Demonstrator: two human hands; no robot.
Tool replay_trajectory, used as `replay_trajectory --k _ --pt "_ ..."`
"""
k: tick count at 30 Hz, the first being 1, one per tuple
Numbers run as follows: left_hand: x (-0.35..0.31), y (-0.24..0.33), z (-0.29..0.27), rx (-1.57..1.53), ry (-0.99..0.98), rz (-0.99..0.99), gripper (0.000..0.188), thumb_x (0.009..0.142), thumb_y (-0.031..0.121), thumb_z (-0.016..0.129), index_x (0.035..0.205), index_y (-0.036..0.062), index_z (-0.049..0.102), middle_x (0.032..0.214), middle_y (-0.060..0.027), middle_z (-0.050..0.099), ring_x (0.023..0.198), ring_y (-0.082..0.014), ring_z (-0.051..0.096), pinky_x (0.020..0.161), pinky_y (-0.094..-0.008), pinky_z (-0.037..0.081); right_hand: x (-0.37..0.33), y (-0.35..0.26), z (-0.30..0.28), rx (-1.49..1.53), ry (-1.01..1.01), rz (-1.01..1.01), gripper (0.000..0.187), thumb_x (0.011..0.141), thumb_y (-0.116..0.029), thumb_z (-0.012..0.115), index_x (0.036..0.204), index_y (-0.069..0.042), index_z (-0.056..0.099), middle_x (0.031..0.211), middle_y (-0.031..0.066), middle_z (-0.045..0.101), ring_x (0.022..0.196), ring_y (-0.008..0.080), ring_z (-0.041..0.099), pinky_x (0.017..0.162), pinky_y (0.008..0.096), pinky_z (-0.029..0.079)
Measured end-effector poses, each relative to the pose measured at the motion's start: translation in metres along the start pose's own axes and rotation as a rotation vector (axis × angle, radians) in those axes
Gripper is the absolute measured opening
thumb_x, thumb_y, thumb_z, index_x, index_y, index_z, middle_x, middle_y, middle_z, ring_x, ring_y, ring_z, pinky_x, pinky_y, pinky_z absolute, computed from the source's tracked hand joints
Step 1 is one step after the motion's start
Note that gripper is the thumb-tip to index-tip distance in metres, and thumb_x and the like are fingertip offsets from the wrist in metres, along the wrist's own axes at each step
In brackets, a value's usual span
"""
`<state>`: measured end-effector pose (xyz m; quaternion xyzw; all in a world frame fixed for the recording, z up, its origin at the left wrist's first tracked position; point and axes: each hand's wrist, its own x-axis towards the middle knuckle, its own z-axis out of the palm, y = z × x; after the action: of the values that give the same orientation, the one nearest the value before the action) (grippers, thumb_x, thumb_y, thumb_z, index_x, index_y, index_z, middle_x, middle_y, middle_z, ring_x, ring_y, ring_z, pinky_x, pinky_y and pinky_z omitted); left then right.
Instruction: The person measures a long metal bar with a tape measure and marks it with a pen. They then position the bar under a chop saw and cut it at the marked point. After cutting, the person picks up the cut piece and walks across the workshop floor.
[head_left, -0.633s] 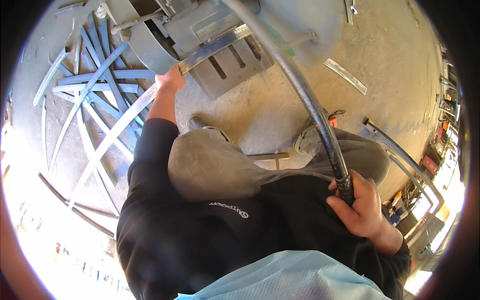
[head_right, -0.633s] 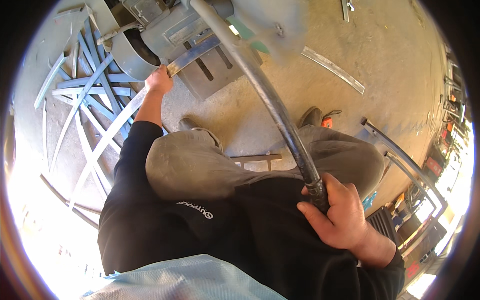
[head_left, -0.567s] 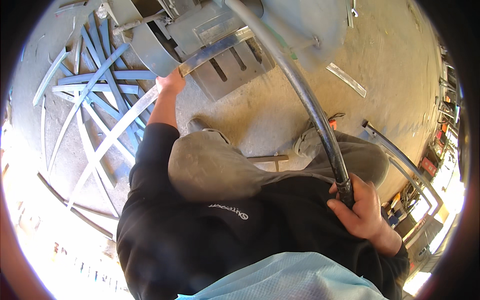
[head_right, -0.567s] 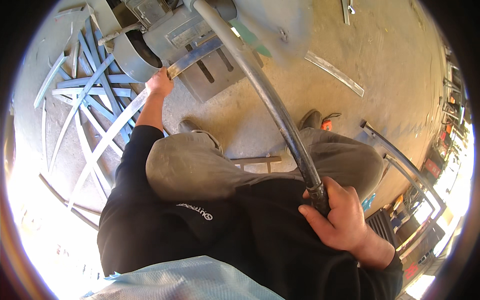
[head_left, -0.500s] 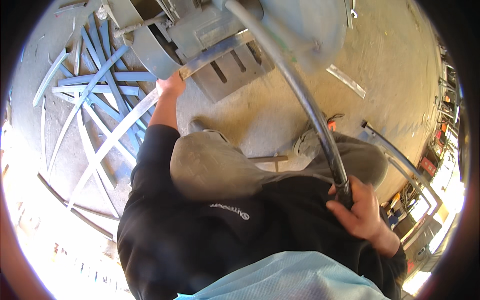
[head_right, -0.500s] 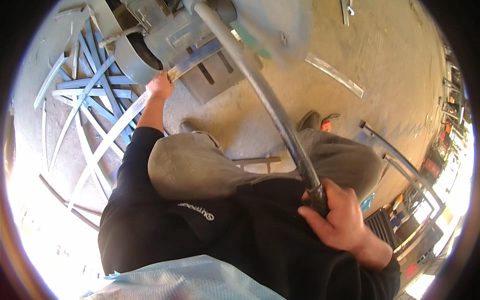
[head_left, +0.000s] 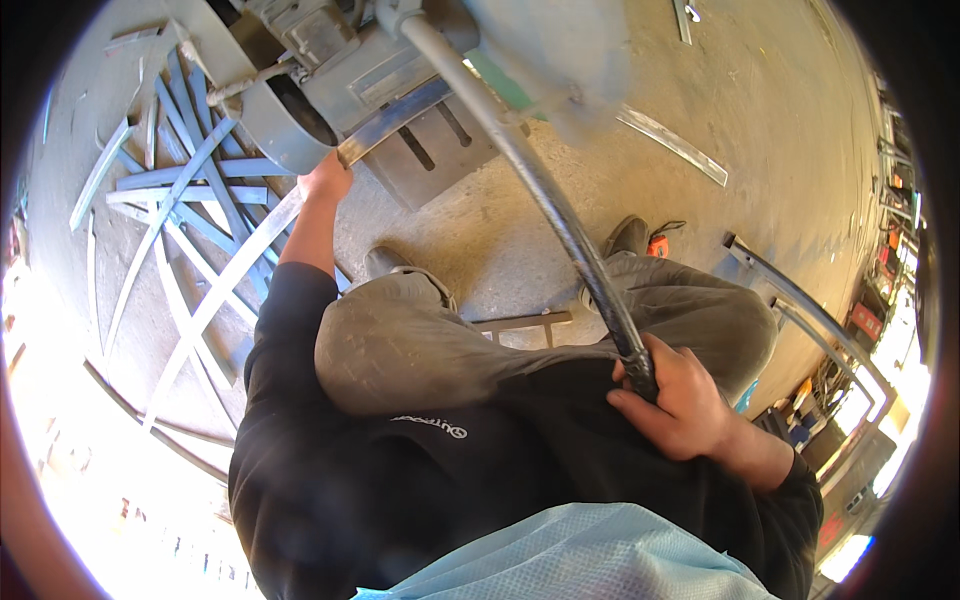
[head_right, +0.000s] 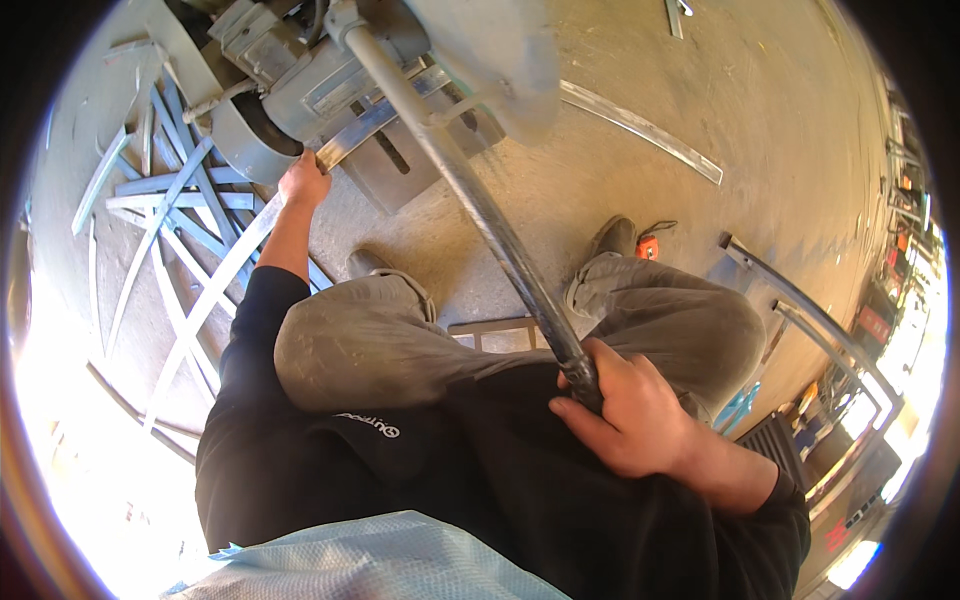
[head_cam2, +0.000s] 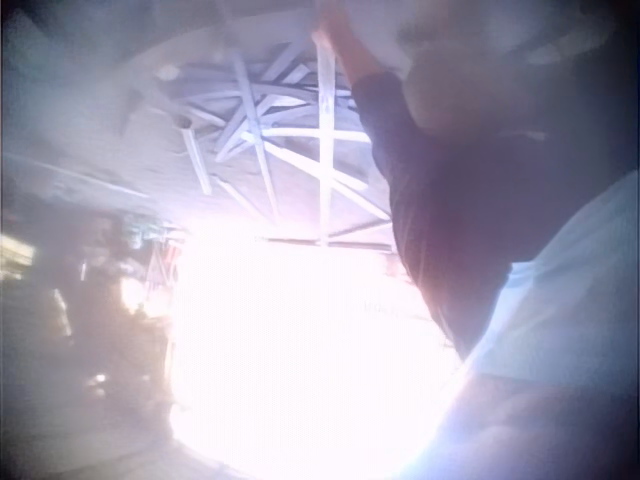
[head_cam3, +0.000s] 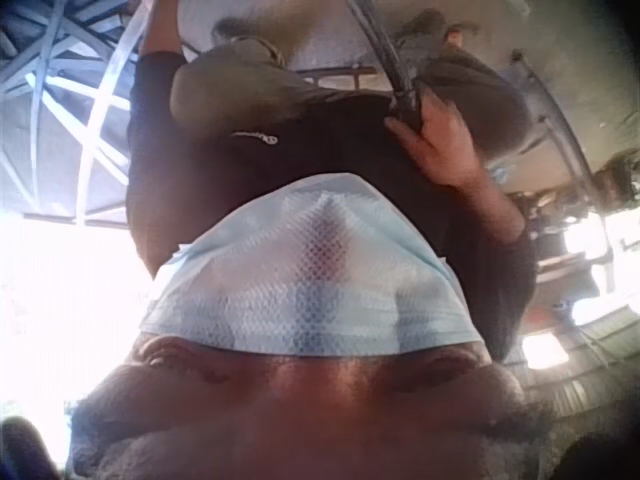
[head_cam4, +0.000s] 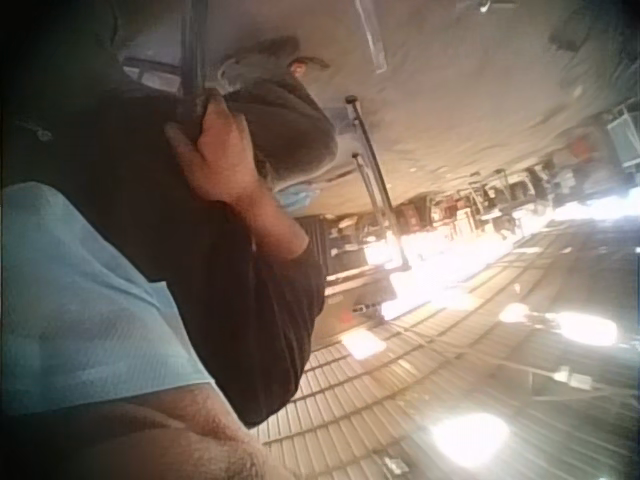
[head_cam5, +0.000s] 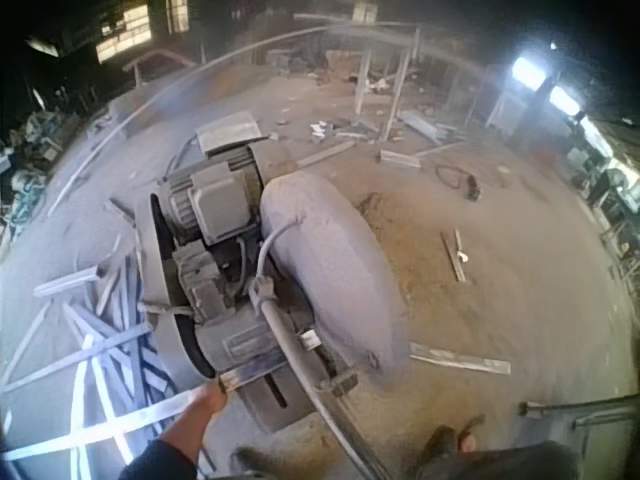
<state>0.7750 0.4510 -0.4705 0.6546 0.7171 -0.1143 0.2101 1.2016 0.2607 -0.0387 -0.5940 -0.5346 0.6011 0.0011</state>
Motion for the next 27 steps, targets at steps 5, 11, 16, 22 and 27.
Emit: replay_trajectory --k 5,11,16,22,27 --pt "0.003 0.008 0.004 -0.002 0.004 -0.019 0.035 0.087 0.024 0.072 0.118 0.0104 0.065 0.123 -0.0191 0.072 0.119 -0.0384 0.067 0.098 -0.0512 0.054 0.03 0.063 0.042 -0.126 0.059 0.034 0.035 0.095 -0.02 0.073 0.112 0.002 0.053 0.084 0.0267 0.067 0.085 0.0513 0.064 0.073 0.0562 0.05" --pt "0.008 0.009 0.008 0.056 -0.029 -0.075 0.041 0.087 0.023 0.073 0.125 0.0107 0.067 0.124 -0.0189 0.072 0.121 -0.0379 0.067 0.101 -0.0495 0.053 0.043 0.112 0.071 -0.122 0.097 0.03 0.037 0.096 -0.023 0.071 0.111 0.003 0.048 0.081 0.0285 0.064 0.085 0.052 0.063 0.074 0.0593 0.048" --pt "0.012 0.014 0.003 0.083 -0.065 -0.094 0.04 0.087 0.022 0.071 0.125 0.0097 0.068 0.129 -0.02 0.072 0.122 -0.0379 0.069 0.102 -0.049 0.054 0.043 0.112 0.068 -0.132 0.085 0.002 0.036 0.097 -0.024 0.07 0.109 0.002 0.048 0.081 0.028 0.064 0.085 0.0511 0.064 0.075 0.0587 0.049" --pt "0.004 0.019 0.003 0.117 -0.003 -0.086 0.039 0.089 0.02 0.069 0.127 0.0076 0.068 0.131 -0.0212 0.071 0.124 -0.0387 0.068 0.104 -0.0492 0.054 0.048 0.109 0.066 -0.153 0.094 -0.007 0.036 0.097 -0.024 0.069 0.11 0.002 0.048 0.079 0.0282 0.064 0.085 0.0516 0.064 0.075 0.0584 0.05" --pt "0.007 0.023 -0.006 0.061 -0.07 -0.087 0.04 0.089 0.019 0.069 0.127 0.0059 0.068 0.133 -0.0227 0.069 0.127 -0.0398 0.065 0.104 -0.0488 0.053 0.048 0.109 0.065 -0.164 0.055 0.064 0.039 0.097 -0.024 0.069 0.115 0.004 0.049 0.081 0.0299 0.066 0.085 0.0528 0.064 0.076 0.0592 0.05"
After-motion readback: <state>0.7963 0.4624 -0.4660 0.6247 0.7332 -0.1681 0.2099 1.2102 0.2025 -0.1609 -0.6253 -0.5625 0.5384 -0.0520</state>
